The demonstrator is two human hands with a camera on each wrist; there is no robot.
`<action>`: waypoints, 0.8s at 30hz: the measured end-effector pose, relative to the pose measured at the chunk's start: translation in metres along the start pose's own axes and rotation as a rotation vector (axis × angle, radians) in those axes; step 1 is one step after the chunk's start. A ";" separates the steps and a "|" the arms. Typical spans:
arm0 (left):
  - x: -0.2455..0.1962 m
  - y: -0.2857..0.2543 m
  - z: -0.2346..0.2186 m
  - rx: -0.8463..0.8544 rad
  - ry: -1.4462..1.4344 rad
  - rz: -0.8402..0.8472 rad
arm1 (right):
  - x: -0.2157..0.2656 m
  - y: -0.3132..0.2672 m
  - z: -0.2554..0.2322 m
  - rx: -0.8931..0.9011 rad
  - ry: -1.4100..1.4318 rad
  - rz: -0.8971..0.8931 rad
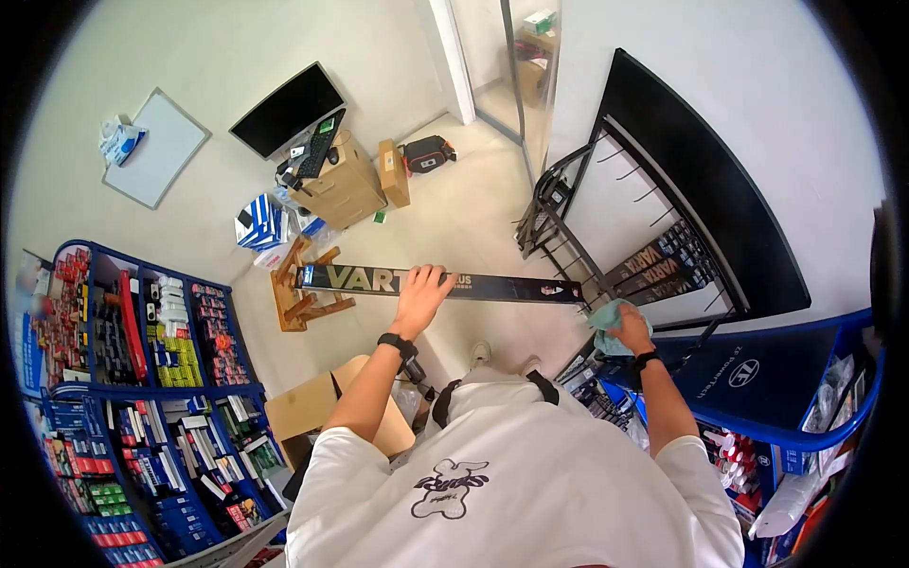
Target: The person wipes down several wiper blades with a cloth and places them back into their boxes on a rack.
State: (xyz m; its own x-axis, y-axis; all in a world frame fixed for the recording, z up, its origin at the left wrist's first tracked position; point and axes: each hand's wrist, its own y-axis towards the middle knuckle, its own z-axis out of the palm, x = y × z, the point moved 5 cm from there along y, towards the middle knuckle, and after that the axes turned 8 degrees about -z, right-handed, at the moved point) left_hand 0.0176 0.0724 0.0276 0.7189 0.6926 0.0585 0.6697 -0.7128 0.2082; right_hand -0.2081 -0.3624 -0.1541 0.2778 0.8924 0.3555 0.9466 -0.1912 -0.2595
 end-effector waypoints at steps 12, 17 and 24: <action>0.016 0.021 -0.004 -0.046 -0.013 0.206 | 0.107 0.019 -0.038 -0.234 0.020 -0.271; 0.005 0.041 -0.002 -0.099 0.024 0.277 | 0.182 0.025 -0.052 -0.212 0.000 -0.392; -0.009 0.068 -0.011 -0.176 -0.053 0.352 | 0.228 0.036 -0.059 -0.172 -0.002 -0.309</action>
State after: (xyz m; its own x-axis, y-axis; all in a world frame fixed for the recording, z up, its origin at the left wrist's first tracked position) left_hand 0.0543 0.0187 0.0517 0.9105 0.3996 0.1067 0.3421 -0.8726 0.3486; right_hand -0.1010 -0.1905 -0.0292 -0.0265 0.9195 0.3923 0.9996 0.0223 0.0154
